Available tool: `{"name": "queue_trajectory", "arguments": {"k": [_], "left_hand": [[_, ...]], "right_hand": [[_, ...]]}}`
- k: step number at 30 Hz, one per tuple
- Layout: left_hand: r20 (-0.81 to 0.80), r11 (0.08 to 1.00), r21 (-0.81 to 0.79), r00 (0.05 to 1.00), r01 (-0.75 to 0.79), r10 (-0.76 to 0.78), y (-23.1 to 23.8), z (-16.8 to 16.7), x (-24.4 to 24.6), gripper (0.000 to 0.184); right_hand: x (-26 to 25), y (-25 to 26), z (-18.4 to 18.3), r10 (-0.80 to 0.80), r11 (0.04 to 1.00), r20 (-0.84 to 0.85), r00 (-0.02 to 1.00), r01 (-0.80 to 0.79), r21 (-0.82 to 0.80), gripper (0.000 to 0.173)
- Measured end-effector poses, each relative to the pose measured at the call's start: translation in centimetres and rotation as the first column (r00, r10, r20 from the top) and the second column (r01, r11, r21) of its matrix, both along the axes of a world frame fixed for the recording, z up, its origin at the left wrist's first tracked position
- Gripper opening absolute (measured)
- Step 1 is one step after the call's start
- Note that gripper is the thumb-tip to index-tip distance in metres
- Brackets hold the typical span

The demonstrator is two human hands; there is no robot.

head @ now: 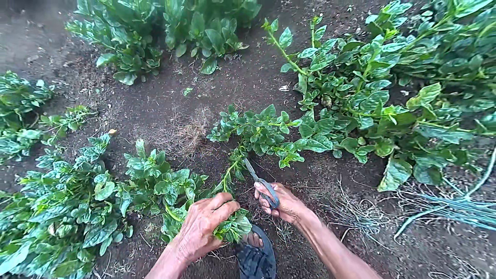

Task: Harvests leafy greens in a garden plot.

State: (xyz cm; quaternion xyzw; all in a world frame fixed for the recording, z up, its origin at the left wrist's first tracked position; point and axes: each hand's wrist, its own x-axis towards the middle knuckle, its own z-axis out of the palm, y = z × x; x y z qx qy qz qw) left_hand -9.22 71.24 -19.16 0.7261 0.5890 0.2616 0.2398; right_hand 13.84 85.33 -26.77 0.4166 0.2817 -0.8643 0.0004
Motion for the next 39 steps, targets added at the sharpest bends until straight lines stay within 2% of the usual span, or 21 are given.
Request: {"name": "queue_trajectory", "arguments": {"k": [2,4,5,7,8,10,12,14,17,20,22,24,26,29,31,32,34,35,37,39], "left_hand": [[0.148,0.995,0.008,0.985,-0.095,0.093,-0.5,0.8,-0.6,0.032],[0.296,0.986,-0.003,0.942,-0.168,0.162,-0.8,2.2,-1.3,0.027],[0.367,0.982,-0.009,0.912,-0.19,0.18,-1.0,3.1,-1.8,0.027],[0.454,0.969,-0.009,0.862,-0.248,0.225,-1.4,4.8,-2.7,0.029],[0.464,0.959,-0.005,0.849,-0.282,0.252,-1.6,5.6,-3.1,0.026],[0.437,0.939,0.012,0.846,-0.344,0.305,-1.7,7.2,-3.8,0.024],[0.38,0.917,0.015,0.851,-0.398,0.363,-1.3,8.4,-4.1,0.027],[0.291,0.902,0.011,0.865,-0.432,0.41,-0.2,9.2,-4.1,0.028],[0.124,0.907,0.004,0.9,-0.422,0.418,2.5,8.7,-3.8,0.033],[-0.037,0.908,-0.091,0.912,-0.41,0.408,5.7,6.8,-3.0,0.059],[-0.064,0.924,-0.153,0.936,-0.351,0.345,8.0,5.3,-2.2,0.078],[-0.023,0.955,-0.151,0.967,-0.254,0.253,9.6,3.7,-1.8,0.083],[0.07,0.977,-0.087,0.977,-0.194,0.2,9.5,2.6,-1.6,0.068],[0.141,0.983,-0.015,0.973,-0.181,0.181,6.4,2.0,-2.2,0.043],[0.157,0.979,-0.022,0.966,-0.203,0.204,3.4,2.1,-3.2,0.039],[0.181,0.974,-0.034,0.957,-0.225,0.228,2.1,2.3,-3.9,0.037],[0.242,0.959,-0.065,0.928,-0.274,0.282,0.2,2.4,-5.6,0.032],[0.265,0.951,-0.081,0.913,-0.298,0.309,-0.4,2.4,-6.3,0.032],[0.281,0.938,-0.111,0.895,-0.329,0.347,-1.0,2.5,-7.3,0.033],[0.25,0.936,-0.108,0.903,-0.334,0.35,-1.0,2.6,-7.8,0.035]], "right_hand": [[0.7,-0.8,1.0,0.008,0.998,0.05,0.999,-0.012,0.067,0.033],[1.6,-2.2,2.7,-0.019,0.963,0.126,0.992,-0.016,0.271,0.03],[2.1,-2.9,3.7,-0.085,0.916,0.131,0.988,0.026,0.401,0.026],[2.5,-3.4,5.5,-0.289,0.725,0.022,0.957,0.204,0.657,0.019],[2.2,-2.9,6.3,-0.358,0.61,-0.047,0.933,0.271,0.745,0.027],[0.7,-0.1,8.0,-0.426,0.416,-0.126,0.896,0.318,0.852,0.053],[-2.0,3.5,9.2,-0.443,0.296,-0.116,0.889,0.267,0.917,0.075],[-5.0,7.0,9.4,-0.452,0.208,-0.124,0.884,0.239,0.948,0.072],[-7.9,10.4,9.7,-0.459,0.113,-0.097,0.883,0.167,0.979,0.047],[-8.6,10.1,10.9,-0.422,0.101,-0.115,0.899,0.172,0.98,0.041],[-8.7,7.9,11.2,-0.384,0.123,-0.134,0.914,0.194,0.973,0.04],[-8.7,5.3,10.9,-0.316,0.176,-0.162,0.935,0.225,0.958,0.039],[-8.2,2.9,10.7,-0.235,0.257,-0.22,0.947,0.279,0.925,0.037],[-5.8,1.1,10.6,-0.167,0.463,-0.36,0.918,0.396,0.794,0.036],[-3.3,0.7,9.1,-0.098,0.624,-0.323,0.941,0.311,0.717,0.038],[-1.9,0.6,7.9,-0.025,0.728,-0.291,0.956,0.217,0.65,0.047],[-0.1,0.3,4.9,0.118,0.911,-0.295,0.948,0.015,0.413,0.057],[0.3,-0.1,3.3,0.145,0.961,-0.338,0.93,-0.051,0.271,0.059],[0.1,-0.9,0.7,0.134,0.991,-0.409,0.903,-0.121,0.059,0.062],[-0.8,-1.2,-0.4,0.115,0.991,-0.409,0.905,-0.135,-0.022,0.062]]}}
